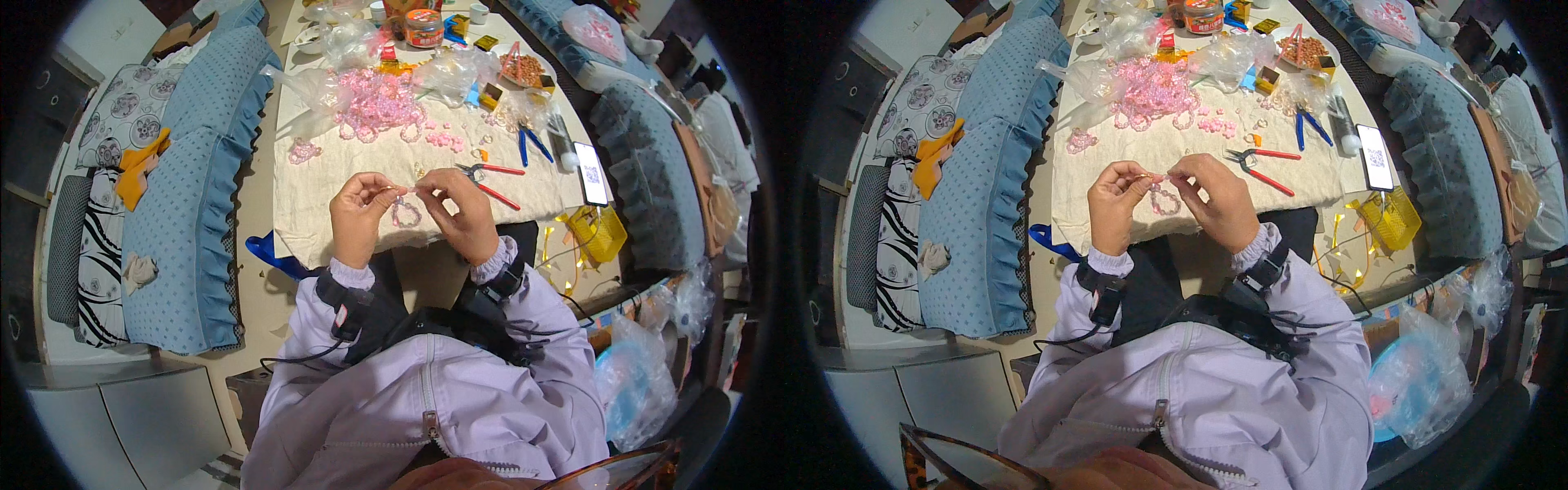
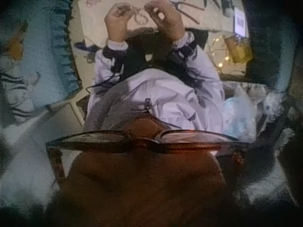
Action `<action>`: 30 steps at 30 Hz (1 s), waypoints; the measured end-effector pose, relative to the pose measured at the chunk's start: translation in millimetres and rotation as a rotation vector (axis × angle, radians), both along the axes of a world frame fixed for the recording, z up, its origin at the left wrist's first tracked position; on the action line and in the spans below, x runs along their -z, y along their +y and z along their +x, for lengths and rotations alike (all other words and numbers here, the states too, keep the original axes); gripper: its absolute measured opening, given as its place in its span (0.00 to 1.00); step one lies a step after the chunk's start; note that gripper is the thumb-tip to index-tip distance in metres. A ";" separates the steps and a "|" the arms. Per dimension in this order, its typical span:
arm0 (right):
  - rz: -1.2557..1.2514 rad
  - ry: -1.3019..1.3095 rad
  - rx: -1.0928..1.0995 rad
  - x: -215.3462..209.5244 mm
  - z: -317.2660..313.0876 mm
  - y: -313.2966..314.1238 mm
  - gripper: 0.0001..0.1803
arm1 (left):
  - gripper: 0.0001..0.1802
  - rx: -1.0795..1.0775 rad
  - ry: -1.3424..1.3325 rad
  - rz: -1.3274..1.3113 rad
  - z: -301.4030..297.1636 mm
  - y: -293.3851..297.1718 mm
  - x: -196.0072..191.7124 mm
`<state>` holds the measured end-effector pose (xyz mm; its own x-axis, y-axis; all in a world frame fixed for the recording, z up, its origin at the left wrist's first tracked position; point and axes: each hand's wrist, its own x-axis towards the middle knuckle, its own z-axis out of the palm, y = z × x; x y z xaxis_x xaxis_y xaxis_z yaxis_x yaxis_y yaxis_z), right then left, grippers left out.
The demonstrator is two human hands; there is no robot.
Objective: The person assembles small pink keychains by threading beads onto elastic cords and securing them with pliers. They repeatedly pick up beads and cords, use pliers to close jump rings, and place finished keychains on the table.
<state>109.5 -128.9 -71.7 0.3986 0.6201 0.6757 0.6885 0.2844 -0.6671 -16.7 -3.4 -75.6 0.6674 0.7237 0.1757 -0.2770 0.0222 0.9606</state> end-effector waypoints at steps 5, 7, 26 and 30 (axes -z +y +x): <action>-0.041 0.151 -0.039 -3.5 -2.5 1.2 0.11 | 0.06 0.044 -0.006 -0.001 -1.5 0.5 0.2; -0.041 0.152 -0.042 -3.5 -3.1 1.1 0.11 | 0.06 0.047 -0.006 -0.003 -2.6 0.3 0.0; -0.048 0.105 -0.038 -5.3 -6.5 -3.1 0.12 | 0.07 0.076 0.055 0.019 -6.3 -2.5 -5.1; -0.040 0.069 -0.029 -6.3 -7.0 -3.4 0.13 | 0.06 0.084 0.066 0.013 -6.5 -3.2 -8.0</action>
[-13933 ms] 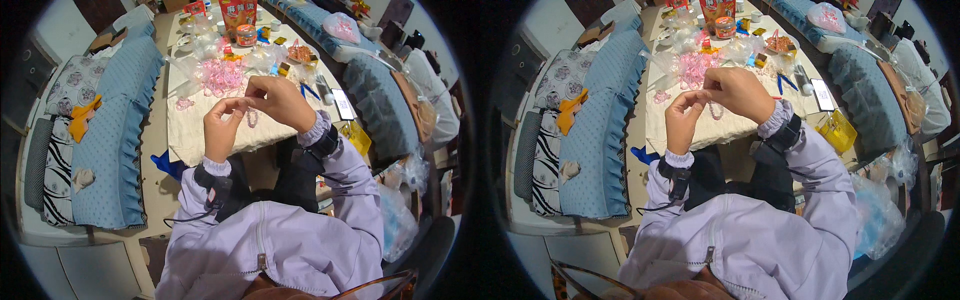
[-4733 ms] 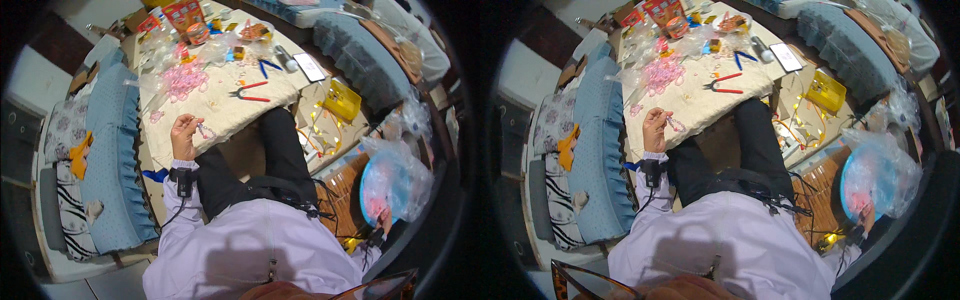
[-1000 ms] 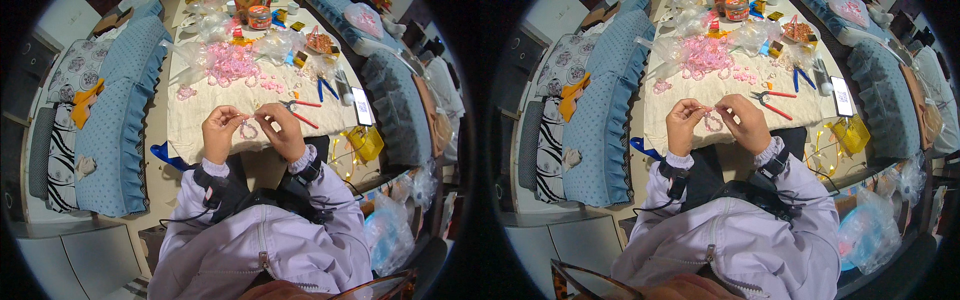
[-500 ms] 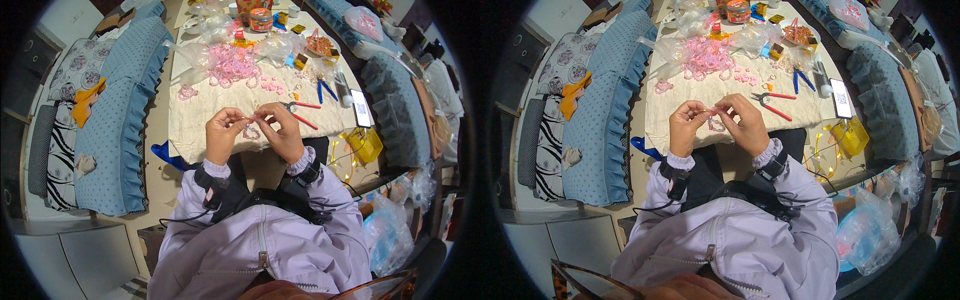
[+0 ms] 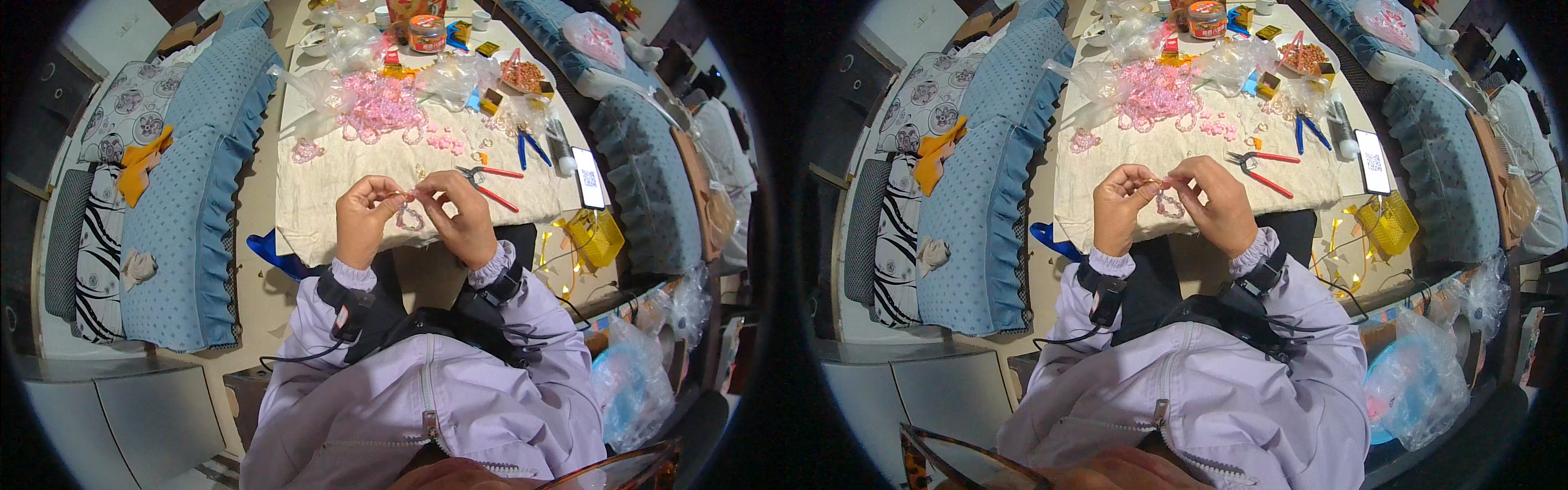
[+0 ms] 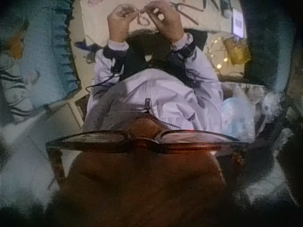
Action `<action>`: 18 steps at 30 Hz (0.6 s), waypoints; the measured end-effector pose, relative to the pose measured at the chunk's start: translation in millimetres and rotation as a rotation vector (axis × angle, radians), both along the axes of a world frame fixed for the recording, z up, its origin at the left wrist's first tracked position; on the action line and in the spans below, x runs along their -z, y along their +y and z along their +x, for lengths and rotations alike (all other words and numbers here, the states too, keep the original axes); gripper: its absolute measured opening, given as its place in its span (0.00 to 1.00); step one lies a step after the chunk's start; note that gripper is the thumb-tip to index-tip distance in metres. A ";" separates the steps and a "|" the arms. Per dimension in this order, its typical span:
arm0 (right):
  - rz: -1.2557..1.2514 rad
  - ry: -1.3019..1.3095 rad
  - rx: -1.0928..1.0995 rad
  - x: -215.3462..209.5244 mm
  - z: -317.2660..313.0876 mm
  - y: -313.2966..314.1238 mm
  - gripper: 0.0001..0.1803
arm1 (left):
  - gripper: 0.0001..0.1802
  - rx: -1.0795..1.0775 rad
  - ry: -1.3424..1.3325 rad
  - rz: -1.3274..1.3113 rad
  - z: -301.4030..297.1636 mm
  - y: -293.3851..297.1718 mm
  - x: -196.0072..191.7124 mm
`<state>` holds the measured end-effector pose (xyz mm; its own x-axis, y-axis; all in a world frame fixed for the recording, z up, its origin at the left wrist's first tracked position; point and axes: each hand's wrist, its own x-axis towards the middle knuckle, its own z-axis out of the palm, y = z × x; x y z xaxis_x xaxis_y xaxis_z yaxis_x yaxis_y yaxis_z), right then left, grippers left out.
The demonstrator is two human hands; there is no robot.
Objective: The person assembles small pink keychains by threading beads onto elastic cords and securing them with pliers. They repeatedly pick up beads and cords, use pliers to close jump rings, and place finished keychains on the table.
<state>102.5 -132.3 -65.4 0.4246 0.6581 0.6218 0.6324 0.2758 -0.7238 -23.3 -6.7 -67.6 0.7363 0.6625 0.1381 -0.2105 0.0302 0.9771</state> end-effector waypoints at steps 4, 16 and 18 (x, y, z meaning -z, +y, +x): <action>0.020 -0.091 0.035 -1.0 -1.4 0.1 0.13 | 0.06 -0.009 -0.006 0.018 -0.6 0.2 1.7; 0.015 -0.294 0.093 -4.9 -3.2 -1.9 0.08 | 0.06 -0.124 -0.021 0.152 3.1 -1.0 5.8; 0.003 -0.166 0.075 -7.0 -3.5 -0.7 0.06 | 0.05 -0.127 -0.047 0.131 3.2 -1.1 5.0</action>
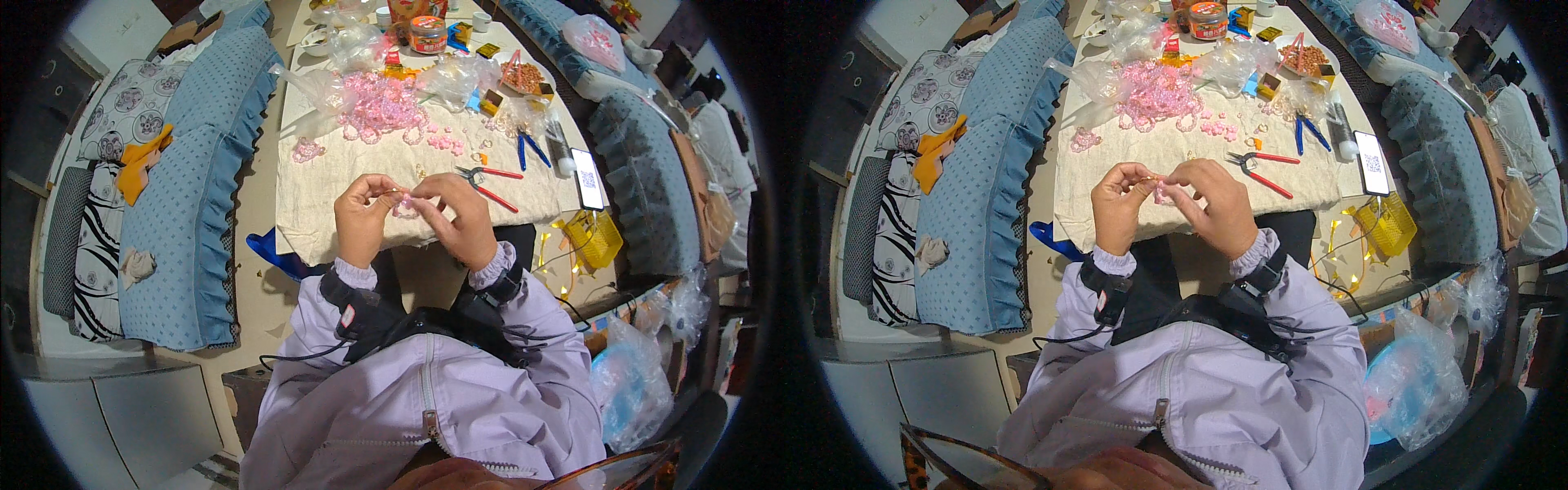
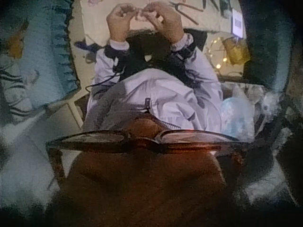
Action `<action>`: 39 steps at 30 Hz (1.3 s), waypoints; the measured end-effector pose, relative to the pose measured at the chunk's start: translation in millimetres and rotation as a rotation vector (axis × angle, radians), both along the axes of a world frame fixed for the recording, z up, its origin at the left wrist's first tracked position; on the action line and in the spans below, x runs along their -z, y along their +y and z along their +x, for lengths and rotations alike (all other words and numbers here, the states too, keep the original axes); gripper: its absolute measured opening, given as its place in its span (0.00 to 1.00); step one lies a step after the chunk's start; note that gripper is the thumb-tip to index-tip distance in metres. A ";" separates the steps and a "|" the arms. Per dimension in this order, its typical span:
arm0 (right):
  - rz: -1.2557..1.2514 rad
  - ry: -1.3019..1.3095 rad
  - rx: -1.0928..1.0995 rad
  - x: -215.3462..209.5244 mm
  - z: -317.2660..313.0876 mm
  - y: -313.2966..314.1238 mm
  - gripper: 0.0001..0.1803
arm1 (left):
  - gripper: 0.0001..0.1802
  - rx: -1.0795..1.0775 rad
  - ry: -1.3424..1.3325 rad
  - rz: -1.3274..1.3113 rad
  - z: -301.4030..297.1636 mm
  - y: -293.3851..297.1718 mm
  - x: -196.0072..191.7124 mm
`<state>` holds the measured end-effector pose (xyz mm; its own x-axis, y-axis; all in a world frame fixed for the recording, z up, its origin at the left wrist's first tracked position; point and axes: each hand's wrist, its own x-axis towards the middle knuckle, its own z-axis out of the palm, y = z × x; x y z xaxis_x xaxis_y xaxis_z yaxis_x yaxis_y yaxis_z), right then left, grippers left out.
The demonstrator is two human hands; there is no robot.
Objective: The person assembles small pink keychains by threading beads onto elastic cords and securing them with pliers. They repeatedly pick up beads and cords, use pliers to close jump rings, and place finished keychains on the table.
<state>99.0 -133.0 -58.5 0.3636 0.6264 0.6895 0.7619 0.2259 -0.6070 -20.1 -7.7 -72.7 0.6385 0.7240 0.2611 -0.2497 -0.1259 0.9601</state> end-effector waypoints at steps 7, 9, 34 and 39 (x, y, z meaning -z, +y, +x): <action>-0.161 0.267 -0.092 -6.9 7.1 7.0 0.05 | 0.06 -0.028 0.090 0.159 -1.9 3.5 -13.5; -0.160 0.266 -0.110 -10.4 7.4 9.4 0.05 | 0.05 -0.028 0.082 0.192 -2.4 4.1 -20.8; -0.131 -0.340 0.047 -68.0 8.2 3.0 0.11 | 0.07 0.422 -0.026 -0.045 -8.1 10.0 -49.3; -0.183 -0.461 0.022 -67.8 4.0 -1.4 0.11 | 0.14 0.529 -0.075 -0.311 -10.7 7.4 -34.6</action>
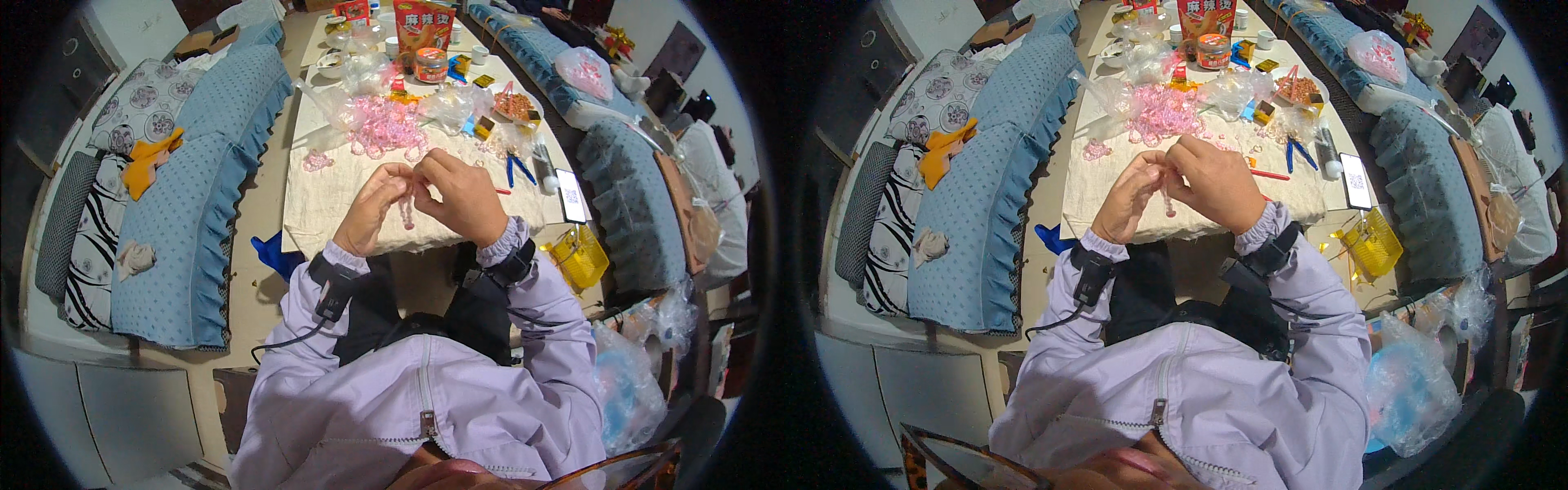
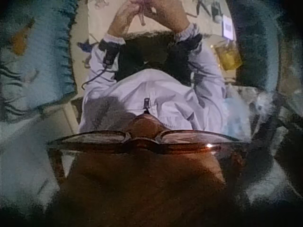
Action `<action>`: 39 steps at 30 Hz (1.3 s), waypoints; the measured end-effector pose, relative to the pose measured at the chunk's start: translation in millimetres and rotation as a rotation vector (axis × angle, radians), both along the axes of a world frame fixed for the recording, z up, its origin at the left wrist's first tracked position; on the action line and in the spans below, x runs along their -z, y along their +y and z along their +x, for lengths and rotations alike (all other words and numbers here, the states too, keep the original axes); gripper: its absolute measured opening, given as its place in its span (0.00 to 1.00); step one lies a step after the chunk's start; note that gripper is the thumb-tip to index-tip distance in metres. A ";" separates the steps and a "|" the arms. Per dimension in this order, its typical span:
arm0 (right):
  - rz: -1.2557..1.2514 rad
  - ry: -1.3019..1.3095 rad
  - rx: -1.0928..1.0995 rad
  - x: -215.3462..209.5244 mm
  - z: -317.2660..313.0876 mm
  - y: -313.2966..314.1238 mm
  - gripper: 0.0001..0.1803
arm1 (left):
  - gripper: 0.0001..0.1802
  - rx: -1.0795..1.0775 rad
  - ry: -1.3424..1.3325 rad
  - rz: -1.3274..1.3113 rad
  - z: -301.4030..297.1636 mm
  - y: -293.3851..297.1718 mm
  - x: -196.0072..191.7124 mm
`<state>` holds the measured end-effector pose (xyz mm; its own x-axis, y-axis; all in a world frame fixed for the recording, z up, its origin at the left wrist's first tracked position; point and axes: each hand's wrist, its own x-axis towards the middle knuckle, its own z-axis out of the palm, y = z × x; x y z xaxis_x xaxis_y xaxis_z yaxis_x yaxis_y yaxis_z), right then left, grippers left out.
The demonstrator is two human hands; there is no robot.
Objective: The person assembles small pink keychains by threading beads onto elastic cords and securing them with pliers. They repeatedly pick up beads and cords, use pliers to close jump rings, and place finished keychains on the table.
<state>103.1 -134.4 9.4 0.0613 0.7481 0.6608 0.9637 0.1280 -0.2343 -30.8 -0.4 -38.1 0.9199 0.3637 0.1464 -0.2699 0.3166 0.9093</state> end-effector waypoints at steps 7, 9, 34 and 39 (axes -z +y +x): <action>0.016 -0.130 -0.036 5.2 -6.0 -1.4 0.11 | 0.14 0.095 0.113 -0.170 -2.2 -0.1 13.1; -0.001 -0.140 -0.048 8.1 -5.6 -1.7 0.12 | 0.13 0.134 0.125 -0.199 -3.5 1.4 17.0; -0.052 0.176 0.123 89.3 69.3 -26.2 0.25 | 0.09 0.124 0.307 -0.299 8.7 20.9 58.2; -0.456 0.050 0.470 134.3 119.7 -53.3 0.37 | 0.08 0.167 0.292 -0.337 10.9 24.9 59.7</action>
